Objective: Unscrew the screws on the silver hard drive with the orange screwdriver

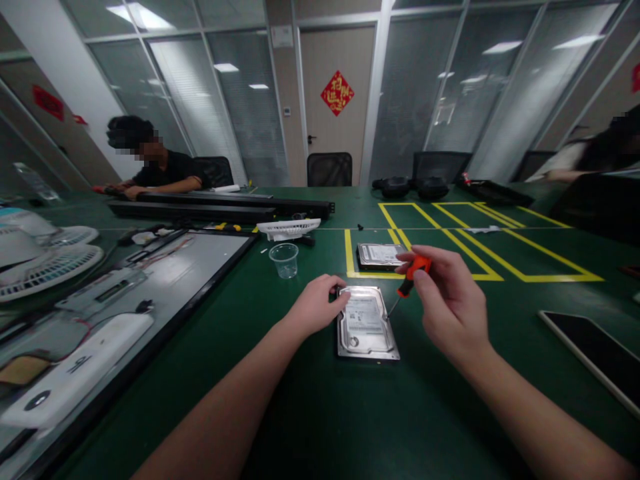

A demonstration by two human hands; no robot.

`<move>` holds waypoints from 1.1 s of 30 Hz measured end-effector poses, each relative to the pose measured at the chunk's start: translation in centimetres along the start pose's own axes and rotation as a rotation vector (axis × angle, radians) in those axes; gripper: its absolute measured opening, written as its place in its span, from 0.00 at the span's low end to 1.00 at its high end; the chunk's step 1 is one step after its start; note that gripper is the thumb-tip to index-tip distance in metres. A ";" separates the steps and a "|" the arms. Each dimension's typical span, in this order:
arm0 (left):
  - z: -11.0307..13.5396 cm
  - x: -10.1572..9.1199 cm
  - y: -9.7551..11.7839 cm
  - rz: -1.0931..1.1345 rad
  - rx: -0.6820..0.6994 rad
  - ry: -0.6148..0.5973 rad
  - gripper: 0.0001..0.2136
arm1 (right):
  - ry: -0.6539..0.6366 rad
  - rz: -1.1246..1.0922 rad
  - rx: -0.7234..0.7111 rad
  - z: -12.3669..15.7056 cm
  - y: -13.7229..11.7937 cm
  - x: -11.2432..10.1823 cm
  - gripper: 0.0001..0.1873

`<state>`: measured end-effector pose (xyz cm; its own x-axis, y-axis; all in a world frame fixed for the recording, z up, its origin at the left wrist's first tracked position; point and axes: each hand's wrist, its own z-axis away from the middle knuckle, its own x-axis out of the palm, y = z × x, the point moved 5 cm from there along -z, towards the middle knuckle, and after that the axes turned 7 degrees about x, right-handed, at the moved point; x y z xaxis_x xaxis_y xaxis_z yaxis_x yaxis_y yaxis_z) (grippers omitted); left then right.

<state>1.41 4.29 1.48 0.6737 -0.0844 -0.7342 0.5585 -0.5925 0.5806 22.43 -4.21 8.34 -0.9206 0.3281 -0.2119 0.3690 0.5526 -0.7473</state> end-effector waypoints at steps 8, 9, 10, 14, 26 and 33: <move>0.0 0.0 0.0 0.005 -0.010 -0.008 0.13 | 0.045 0.041 -0.032 -0.1 0.3 -0.2 0.19; 0.0 0.0 0.0 0.005 -0.008 -0.008 0.13 | 0.058 0.066 -0.048 -0.2 0.2 -0.2 0.20; 0.0 0.0 0.0 0.005 -0.006 -0.006 0.13 | 0.067 0.090 -0.062 -0.2 0.2 -0.2 0.20; 0.0 -0.1 0.1 0.000 0.000 0.000 0.12 | 0.086 0.134 -0.085 -0.3 -0.1 -0.3 0.19; 0.0 0.0 0.1 -0.013 -0.007 -0.004 0.13 | 0.046 0.123 -0.065 -0.2 0.1 -0.3 0.18; 0.0 0.0 0.1 -0.006 -0.003 -0.007 0.13 | 0.042 0.119 -0.057 -0.3 -0.1 -0.2 0.18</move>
<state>1.44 4.21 1.57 0.6668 -0.0860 -0.7402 0.5642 -0.5907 0.5769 22.65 -4.07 8.64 -0.8644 0.4246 -0.2693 0.4826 0.5506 -0.6811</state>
